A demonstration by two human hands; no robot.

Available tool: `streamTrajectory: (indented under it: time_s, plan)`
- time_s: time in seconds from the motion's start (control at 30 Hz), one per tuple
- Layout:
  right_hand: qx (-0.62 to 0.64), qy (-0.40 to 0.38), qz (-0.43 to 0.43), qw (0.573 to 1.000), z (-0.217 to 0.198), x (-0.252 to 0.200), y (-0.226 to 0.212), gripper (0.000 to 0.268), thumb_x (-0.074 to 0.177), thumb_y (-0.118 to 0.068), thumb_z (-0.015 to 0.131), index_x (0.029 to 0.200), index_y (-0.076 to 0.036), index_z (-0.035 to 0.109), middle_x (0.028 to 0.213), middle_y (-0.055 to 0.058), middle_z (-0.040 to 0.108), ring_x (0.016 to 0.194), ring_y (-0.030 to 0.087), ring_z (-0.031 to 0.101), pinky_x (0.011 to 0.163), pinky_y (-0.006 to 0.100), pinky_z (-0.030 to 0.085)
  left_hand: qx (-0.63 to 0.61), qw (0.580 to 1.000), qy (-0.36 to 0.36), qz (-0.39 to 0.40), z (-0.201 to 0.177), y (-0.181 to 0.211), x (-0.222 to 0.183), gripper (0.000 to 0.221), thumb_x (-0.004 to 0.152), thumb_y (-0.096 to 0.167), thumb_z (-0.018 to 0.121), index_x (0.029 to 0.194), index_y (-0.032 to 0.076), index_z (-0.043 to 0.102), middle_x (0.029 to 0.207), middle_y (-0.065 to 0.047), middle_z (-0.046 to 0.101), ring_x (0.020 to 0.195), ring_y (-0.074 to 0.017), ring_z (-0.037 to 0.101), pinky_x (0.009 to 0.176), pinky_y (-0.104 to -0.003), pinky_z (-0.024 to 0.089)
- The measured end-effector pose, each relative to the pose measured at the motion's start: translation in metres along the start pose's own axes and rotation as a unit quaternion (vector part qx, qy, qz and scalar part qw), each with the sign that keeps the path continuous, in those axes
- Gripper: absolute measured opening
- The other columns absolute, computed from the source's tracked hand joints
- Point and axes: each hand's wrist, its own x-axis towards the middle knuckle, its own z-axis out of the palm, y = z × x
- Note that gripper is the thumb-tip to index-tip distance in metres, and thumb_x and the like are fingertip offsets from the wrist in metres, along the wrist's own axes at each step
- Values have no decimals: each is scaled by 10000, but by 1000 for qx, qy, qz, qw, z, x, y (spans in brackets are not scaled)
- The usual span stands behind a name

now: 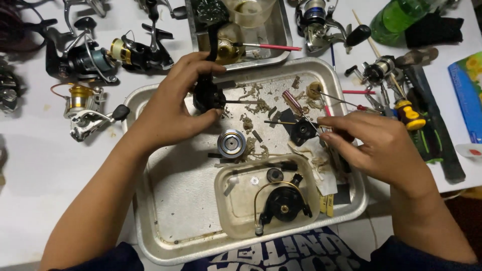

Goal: Reassembling the internal mechanical components of a fishing reel using hands and a screwdriver.

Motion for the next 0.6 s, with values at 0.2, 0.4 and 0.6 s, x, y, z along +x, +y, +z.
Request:
streamTrajectory:
  time_s: [0.2, 0.4, 0.6]
  plan:
    - [14, -30, -37, 999, 14, 12, 16, 255, 911, -128, 773, 1121, 14, 744, 943, 153, 792, 736, 194, 757, 673, 281, 649, -48, 998, 11, -29, 3, -5, -3, 540, 818, 265, 712, 1328, 227, 540, 1567, -150, 394, 1400, -362, 466, 1113, -540, 422]
    - [4, -22, -38, 999, 13, 23, 15, 212, 925, -109, 774, 1089, 24, 761, 868, 142, 787, 599, 153, 709, 511, 228, 609, -191, 980, 3, -52, 5, -4, 1, 554, 903, 253, 680, 1393, 294, 424, 1698, -153, 191, 1431, -481, 433, 1040, -468, 512]
    - [60, 40, -26, 997, 13, 52, 3, 193, 977, -42, 701, 1105, 100, 729, 989, 228, 780, 815, 261, 769, 673, 282, 653, -285, 947, -4, -149, 16, 14, 19, 409, 905, 279, 651, 1292, 248, 525, 1342, -117, 605, 984, -225, 703, 793, -331, 673]
